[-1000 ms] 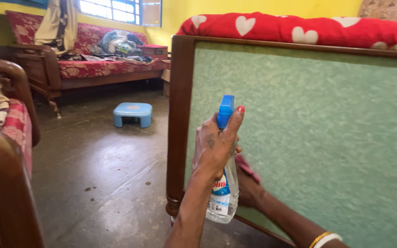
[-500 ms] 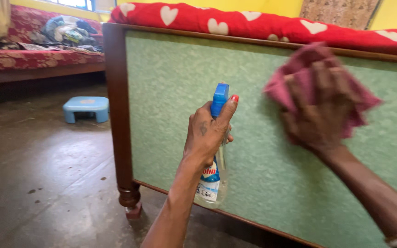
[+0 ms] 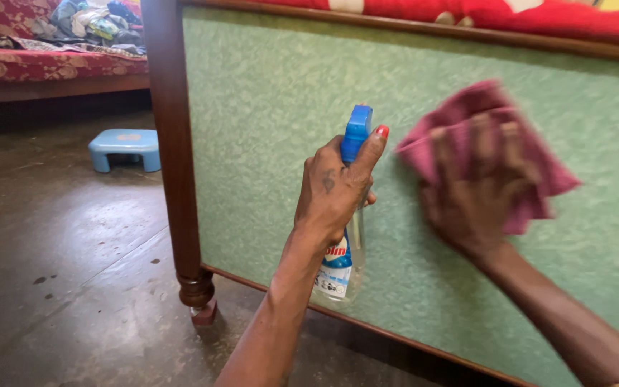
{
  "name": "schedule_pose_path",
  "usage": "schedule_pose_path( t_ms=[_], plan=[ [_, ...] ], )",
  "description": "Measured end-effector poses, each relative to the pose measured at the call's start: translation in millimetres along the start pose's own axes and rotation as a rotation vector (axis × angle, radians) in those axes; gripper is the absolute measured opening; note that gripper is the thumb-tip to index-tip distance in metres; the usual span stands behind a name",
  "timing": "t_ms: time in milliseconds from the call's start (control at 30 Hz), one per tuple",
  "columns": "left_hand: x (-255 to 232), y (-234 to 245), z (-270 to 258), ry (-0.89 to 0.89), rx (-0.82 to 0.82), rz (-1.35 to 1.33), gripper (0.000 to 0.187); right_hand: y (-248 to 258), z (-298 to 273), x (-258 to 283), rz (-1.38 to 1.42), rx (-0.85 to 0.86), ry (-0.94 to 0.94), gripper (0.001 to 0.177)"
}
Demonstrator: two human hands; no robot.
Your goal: The person sprays a cleaning solution onto a green textured surface and wipes it with a pink cloth. The person repeatedly sprays and wipes different areas of the surface throughout the clip.
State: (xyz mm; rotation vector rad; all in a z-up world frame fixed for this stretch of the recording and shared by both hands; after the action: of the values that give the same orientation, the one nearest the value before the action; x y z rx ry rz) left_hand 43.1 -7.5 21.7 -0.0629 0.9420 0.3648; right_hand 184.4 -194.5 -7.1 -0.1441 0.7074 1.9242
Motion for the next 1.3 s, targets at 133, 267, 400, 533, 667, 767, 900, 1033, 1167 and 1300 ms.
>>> schedule_pose_path(
  t_ms=[133,267,400,533,667,767,900,1033,1167,1300],
  plan=[
    [7.7,16.5,-1.8,-0.027,-0.032,0.035,0.063,-27.3,-10.4,100.7,0.081,-0.095,0.263,0.056],
    [15.9,26.2,-4.2,0.046,-0.032,0.065,0.063,-87.1,-43.7,174.4,0.424,0.251,0.258,0.055],
    [17.8,23.9,-5.3,0.061,-0.026,0.024,0.063,-134.0,-109.0,230.8,0.319,0.663,0.51,0.04],
    [17.5,11.1,-4.1,0.051,-0.014,0.036,0.063,-145.3,-135.0,228.8,0.265,0.484,0.691,0.043],
    [9.8,-14.6,0.1,0.022,0.024,-0.006,0.062,-110.9,-132.9,145.6,0.568,0.242,0.671,0.054],
    [3.8,-39.5,-1.1,-0.002,0.055,-0.025,0.064,-70.4,-125.8,66.9,0.21,0.13,0.519,0.055],
    [-5.5,-76.2,-0.9,-0.039,0.109,-0.046,0.067,-14.3,-117.8,-30.0,0.186,0.054,0.379,0.061],
    [-11.4,-106.4,1.9,-0.011,0.14,-0.068,0.069,21.6,-126.7,-134.2,-0.025,0.025,0.115,0.061],
    [-13.6,-124.4,4.9,0.013,0.158,-0.073,0.068,42.2,-149.2,-223.3,-0.154,0.032,-0.175,0.077],
    [-15.1,-128.1,4.8,0.002,0.163,-0.075,0.069,50.4,-166.5,-251.6,0.001,-0.05,-0.286,0.065]
  ],
)
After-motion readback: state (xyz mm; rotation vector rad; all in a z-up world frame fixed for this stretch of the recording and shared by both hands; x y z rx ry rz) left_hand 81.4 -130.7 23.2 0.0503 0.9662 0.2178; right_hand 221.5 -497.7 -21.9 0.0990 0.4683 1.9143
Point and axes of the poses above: each hand's wrist, its own z-axis towards the middle knuckle, its own y-axis out of the back of the hand, x = y × z, the point moved 5 cm from there along z, towards the middle knuckle, and after that the axes turned 14 degrees about x, right-handed, at the moved point
